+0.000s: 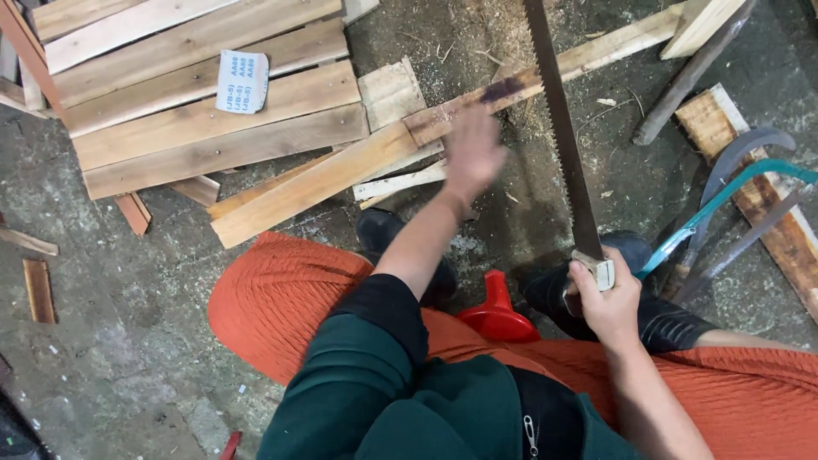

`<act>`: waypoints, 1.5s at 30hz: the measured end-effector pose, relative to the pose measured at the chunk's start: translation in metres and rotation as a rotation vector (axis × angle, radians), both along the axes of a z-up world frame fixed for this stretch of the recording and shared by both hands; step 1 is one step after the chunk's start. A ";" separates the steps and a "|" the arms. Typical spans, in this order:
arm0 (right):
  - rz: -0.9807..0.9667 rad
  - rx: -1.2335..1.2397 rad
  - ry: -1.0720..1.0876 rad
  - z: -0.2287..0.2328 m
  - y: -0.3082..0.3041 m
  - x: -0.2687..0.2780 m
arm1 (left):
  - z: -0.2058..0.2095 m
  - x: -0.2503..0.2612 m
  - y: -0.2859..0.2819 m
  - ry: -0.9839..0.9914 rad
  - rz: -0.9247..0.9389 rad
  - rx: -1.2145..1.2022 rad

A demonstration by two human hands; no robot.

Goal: The person is using a hand saw to cut through a wooden plank on the floor.

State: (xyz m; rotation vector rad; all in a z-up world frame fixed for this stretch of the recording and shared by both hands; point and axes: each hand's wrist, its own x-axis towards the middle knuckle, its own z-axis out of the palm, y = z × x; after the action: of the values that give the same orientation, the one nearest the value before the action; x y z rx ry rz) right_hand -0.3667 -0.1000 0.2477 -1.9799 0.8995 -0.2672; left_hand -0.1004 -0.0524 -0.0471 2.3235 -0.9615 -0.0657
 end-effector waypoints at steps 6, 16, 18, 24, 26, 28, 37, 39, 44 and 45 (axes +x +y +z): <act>-0.016 0.005 -0.025 -0.001 -0.001 -0.004 | 0.056 0.027 0.017 -0.027 0.025 0.045; -0.036 0.172 0.038 -0.011 0.019 0.019 | 0.006 0.071 0.057 -0.337 -0.128 0.365; 0.035 -0.003 0.113 -0.029 0.028 0.027 | 0.021 0.093 0.076 -0.052 0.210 0.407; 0.110 -0.035 0.369 -0.079 0.044 0.033 | 0.034 0.096 0.079 0.080 0.082 0.691; 0.110 -0.020 0.406 -0.085 0.049 0.030 | 0.050 0.089 0.077 0.078 0.114 0.675; 0.101 -0.017 0.427 -0.093 0.047 0.034 | 0.054 0.093 0.067 0.058 0.146 0.647; 0.016 0.120 0.458 -0.101 0.055 0.035 | 0.012 0.087 0.060 -0.077 0.273 0.539; 0.033 0.127 0.486 -0.099 0.057 0.038 | -0.006 0.084 0.061 -0.218 0.334 0.483; 0.016 0.130 0.485 -0.107 0.057 0.037 | -0.021 0.084 0.054 -0.254 0.376 0.501; 0.017 0.122 0.483 -0.107 0.056 0.035 | -0.026 0.083 0.052 -0.263 0.388 0.492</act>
State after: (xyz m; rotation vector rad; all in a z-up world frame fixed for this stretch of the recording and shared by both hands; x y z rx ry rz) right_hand -0.3312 -0.0436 0.1405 -1.9678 1.1679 0.2853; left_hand -0.0173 0.0001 -0.0727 2.9950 -0.6433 0.1865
